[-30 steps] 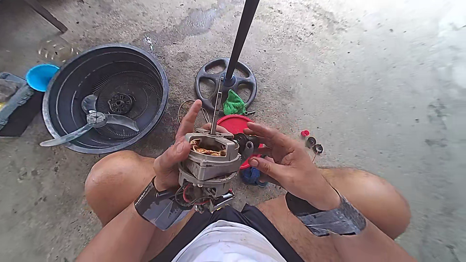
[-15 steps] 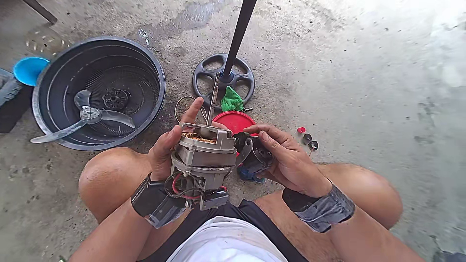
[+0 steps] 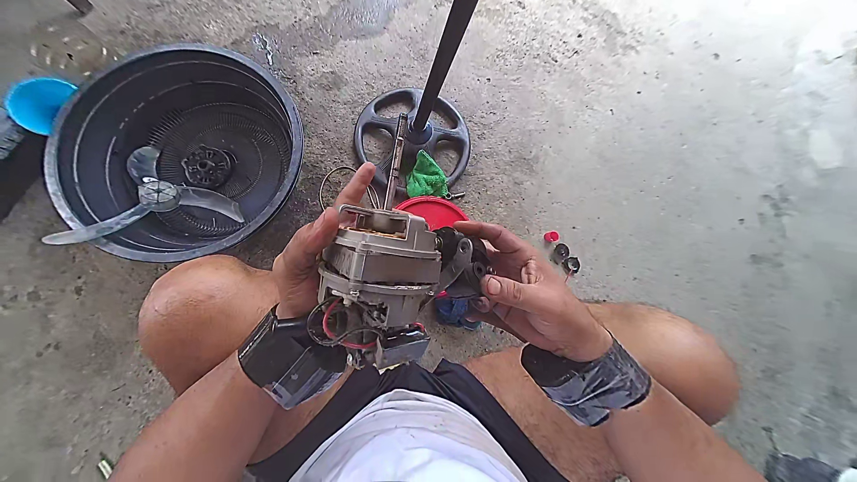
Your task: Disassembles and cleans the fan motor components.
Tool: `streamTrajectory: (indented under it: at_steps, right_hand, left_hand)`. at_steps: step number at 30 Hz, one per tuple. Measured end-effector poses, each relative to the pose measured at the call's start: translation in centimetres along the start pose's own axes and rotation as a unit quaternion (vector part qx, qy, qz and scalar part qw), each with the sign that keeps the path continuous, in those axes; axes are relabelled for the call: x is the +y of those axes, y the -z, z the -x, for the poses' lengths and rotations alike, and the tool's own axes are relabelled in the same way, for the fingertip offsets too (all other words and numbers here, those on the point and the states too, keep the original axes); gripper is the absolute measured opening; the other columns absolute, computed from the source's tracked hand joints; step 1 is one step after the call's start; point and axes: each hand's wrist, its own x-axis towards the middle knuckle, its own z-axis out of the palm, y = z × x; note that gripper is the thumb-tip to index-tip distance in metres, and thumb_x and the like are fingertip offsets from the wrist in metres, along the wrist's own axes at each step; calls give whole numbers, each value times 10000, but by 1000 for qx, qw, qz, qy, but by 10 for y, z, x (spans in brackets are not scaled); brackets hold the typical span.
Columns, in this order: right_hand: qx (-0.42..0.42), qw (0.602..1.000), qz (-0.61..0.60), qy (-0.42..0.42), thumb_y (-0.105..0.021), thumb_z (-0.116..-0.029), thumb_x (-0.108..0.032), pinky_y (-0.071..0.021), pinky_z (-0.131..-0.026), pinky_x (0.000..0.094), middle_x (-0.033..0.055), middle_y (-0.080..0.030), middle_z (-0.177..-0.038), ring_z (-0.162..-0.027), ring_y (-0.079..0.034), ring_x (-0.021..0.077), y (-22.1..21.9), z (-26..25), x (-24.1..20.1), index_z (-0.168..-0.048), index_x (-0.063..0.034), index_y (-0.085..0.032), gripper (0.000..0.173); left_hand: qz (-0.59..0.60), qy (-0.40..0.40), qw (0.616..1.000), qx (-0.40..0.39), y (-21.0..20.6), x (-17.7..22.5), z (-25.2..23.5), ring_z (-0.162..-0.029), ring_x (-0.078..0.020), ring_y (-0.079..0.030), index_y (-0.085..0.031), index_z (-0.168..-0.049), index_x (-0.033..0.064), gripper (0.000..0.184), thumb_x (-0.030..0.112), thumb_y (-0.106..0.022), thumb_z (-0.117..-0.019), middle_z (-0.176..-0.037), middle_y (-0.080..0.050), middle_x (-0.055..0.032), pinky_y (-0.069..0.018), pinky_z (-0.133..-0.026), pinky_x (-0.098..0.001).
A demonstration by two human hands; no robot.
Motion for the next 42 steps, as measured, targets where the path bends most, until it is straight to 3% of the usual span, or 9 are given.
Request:
streamTrajectory:
  at_steps: [4, 6, 9, 11, 18, 28, 32, 37, 42]
  right_hand:
    - [-17, 1000, 12, 18, -856, -805, -53, -597, -970, 424, 180, -574, -1387, -1171, -657, 270, -1, 0, 1, -1504, -101, -482, 795]
    - [-14, 1000, 12, 16, -837, -834, -84, -599, -942, 382, 168, -578, -1385, -1140, -660, 232, -1, -1, -1, -1494, -83, -494, 744]
    - [1, 1000, -21, -2, -735, -946, -231, -524, -667, 220, 142, -650, -1189, -784, -608, 83, -1, -1, -1, -1458, -94, -541, 565]
    - [-1, 999, -36, -10, -665, -1000, -328, -527, -660, 221, 138, -660, -1116, -742, -603, 87, 1, -1, -1, -1459, -111, -548, 521]
    - [-14, 999, -45, 5, -571, -1051, -339, -587, -778, 284, 194, -634, -1263, -948, -683, 176, 4, -2, 1, -1488, -84, -508, 510]
    - [-15, 999, 29, 19, -747, -857, -4, -572, -993, 445, 216, -568, -1389, -1181, -644, 291, 1, -2, 0, -1517, -56, -448, 726]
    - [-6, 999, 34, 19, -749, -806, 113, -596, -967, 442, 197, -559, -1402, -1175, -652, 299, -2, -3, 2, -1510, -80, -461, 785]
    - [4, 998, 49, 30, -776, -773, 145, -608, -953, 454, 195, -559, -1409, -1172, -657, 311, -4, -4, 3, -1510, -83, -465, 831]
    - [4, 998, 41, 49, -737, -903, -11, -577, -991, 412, 191, -601, -1360, -1156, -659, 261, 0, -2, 3, -1478, -34, -497, 623]
  left_hand:
    - [-3, 1, 1000, 26, -3, 0, 1, -1141, -198, -662, -281, -1609, 108, 792, 478, -565, -969, -1353, -613, -162, -570, -952, -370]
    - [7, 1, 1000, 31, -5, 0, 1, -1132, -202, -667, -288, -1608, 108, 784, 463, -571, -969, -1343, -620, -164, -574, -945, -374]
    - [0, 13, 999, 32, -7, 1, 1, -1128, -223, -667, -271, -1613, 122, 800, 472, -572, -960, -1340, -615, -180, -580, -926, -382]
    - [3, 11, 999, 34, -9, 1, 1, -1114, -200, -673, -276, -1612, 123, 784, 455, -561, -962, -1333, -623, -164, -583, -925, -372]
    - [-10, -8, 999, 37, -8, 0, 1, -1123, -155, -667, -297, -1602, 90, 759, 457, -541, -984, -1343, -624, -139, -577, -932, -332]
    - [-6, -17, 999, 41, -9, -1, 1, -1084, -104, -682, -326, -1589, 68, 729, 433, -540, -996, -1316, -653, -103, -587, -899, -288]
    - [6, -23, 998, 55, -18, 1, 0, -1023, -61, -697, -425, -1541, 79, 645, 397, -562, -997, -1235, -696, -60, -595, -854, -240]
    - [32, 9, 999, 31, 1, -4, 2, -1139, -261, -665, -293, -1605, 106, 800, 487, -567, -958, -1338, -613, -203, -574, -944, -420]
    - [79, 6, 996, 44, -4, -5, 1, -1105, -236, -684, -323, -1584, 65, 774, 460, -563, -963, -1302, -640, -192, -589, -916, -402]
